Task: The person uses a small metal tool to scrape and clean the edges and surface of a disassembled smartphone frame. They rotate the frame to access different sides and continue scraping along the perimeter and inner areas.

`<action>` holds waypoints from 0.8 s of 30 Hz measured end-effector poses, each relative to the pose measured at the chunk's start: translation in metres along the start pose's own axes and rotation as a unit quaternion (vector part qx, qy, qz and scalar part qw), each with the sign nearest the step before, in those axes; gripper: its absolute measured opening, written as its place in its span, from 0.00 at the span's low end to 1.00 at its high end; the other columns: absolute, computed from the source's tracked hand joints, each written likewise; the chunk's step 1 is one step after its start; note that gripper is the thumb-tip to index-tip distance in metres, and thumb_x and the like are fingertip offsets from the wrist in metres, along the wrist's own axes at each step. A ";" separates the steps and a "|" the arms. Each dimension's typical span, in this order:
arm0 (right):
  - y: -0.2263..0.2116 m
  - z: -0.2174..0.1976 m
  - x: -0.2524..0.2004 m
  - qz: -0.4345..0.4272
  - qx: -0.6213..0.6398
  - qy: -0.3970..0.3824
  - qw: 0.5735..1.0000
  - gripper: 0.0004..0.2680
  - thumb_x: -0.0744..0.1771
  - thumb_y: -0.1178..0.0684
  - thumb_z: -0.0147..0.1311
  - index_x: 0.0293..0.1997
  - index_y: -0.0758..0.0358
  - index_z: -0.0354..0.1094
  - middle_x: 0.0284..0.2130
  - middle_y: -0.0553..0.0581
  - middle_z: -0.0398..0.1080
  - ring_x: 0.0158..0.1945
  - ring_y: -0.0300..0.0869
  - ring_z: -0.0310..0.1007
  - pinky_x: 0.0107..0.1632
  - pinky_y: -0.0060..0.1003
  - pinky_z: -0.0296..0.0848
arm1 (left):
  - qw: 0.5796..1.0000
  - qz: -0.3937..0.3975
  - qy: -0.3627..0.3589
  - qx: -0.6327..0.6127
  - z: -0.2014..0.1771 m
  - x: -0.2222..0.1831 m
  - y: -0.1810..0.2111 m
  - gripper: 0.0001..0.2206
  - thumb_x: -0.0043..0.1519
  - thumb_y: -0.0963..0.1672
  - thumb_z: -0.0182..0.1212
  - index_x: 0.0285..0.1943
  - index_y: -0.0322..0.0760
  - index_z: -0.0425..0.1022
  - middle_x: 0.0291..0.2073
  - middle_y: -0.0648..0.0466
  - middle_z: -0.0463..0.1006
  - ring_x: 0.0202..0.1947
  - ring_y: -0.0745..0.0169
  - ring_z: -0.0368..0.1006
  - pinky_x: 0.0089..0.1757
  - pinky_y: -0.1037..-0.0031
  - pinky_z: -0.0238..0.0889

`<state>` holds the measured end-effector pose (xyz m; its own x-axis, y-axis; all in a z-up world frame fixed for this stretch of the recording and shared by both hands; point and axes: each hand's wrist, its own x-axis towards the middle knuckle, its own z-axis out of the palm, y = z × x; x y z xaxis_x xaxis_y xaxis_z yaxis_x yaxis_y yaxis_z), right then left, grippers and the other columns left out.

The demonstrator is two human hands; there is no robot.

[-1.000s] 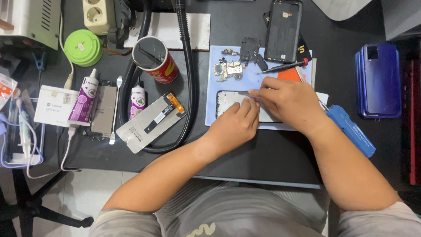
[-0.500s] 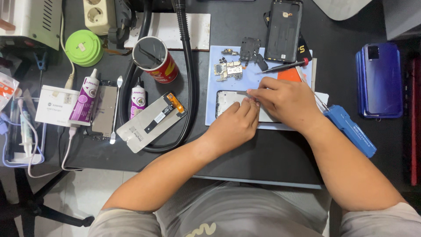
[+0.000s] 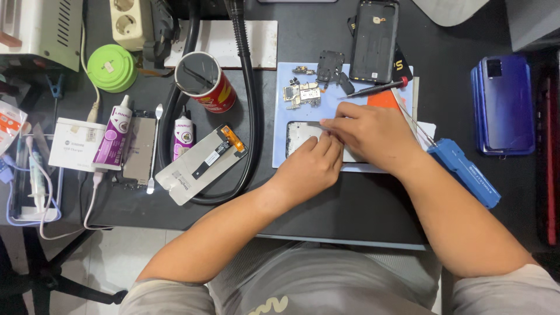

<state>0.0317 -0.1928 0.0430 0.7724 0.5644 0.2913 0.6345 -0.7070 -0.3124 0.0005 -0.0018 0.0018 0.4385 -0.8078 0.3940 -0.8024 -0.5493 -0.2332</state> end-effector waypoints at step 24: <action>0.002 -0.001 0.002 0.043 0.044 0.008 0.998 0.06 0.65 0.54 0.61 0.44 0.53 0.79 0.34 0.47 0.74 0.32 0.44 0.76 0.32 0.38 0.71 | 1.000 -0.004 0.022 -0.004 0.000 -0.002 -0.002 0.17 0.55 0.43 0.57 0.48 0.23 0.79 0.49 0.38 0.79 0.50 0.49 0.75 0.44 0.71 0.69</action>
<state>0.0340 -0.1935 0.0433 0.8242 0.4952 0.2747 0.5662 -0.7118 -0.4157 0.0009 0.0005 0.0020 0.4259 -0.7935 0.4347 -0.8026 -0.5532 -0.2232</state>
